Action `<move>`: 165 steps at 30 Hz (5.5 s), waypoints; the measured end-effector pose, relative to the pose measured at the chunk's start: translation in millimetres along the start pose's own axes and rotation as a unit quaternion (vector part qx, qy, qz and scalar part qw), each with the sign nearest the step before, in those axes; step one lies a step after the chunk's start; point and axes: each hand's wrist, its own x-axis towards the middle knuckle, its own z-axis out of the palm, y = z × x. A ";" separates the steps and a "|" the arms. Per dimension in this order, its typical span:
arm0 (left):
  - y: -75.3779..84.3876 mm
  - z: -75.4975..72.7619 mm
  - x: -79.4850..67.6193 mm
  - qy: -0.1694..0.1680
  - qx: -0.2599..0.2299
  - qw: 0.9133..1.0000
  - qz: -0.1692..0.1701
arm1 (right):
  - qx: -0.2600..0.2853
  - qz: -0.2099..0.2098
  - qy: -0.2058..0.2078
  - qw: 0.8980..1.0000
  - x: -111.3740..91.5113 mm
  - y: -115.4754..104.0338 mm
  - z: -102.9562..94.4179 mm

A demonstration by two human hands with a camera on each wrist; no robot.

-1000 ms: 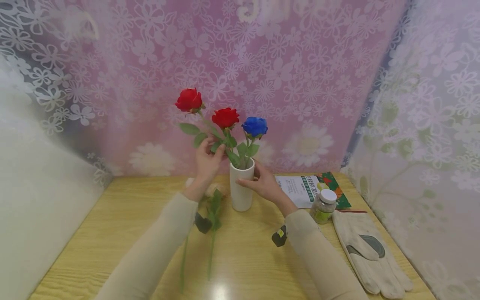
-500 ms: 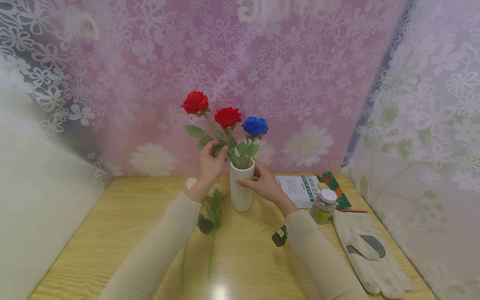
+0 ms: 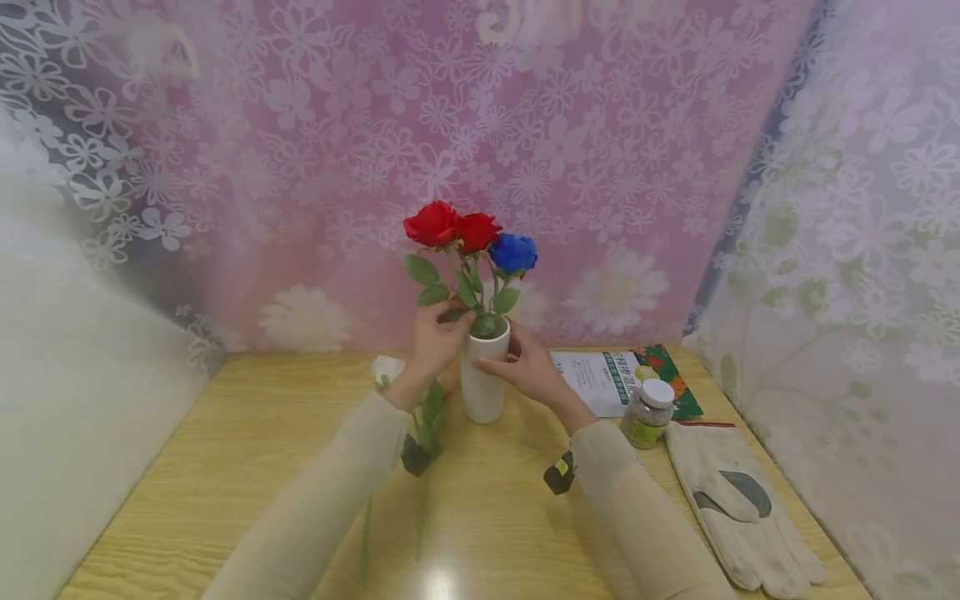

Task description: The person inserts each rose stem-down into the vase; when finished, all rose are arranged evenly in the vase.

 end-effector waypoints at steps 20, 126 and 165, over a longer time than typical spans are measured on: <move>-4.3 4.3 5.7 0.049 -0.037 0.998 0.020 | 0.002 -0.007 0.004 1.000 0.4 -1.2 0.6; -137.1 -111.6 -107.5 -0.090 0.080 0.973 -0.195 | -0.004 0.032 0.003 0.999 -4.0 -7.7 1.0; -80.7 -145.3 -62.9 -0.007 -0.291 0.942 -0.166 | -0.014 0.035 0.007 0.999 -1.9 -3.6 1.3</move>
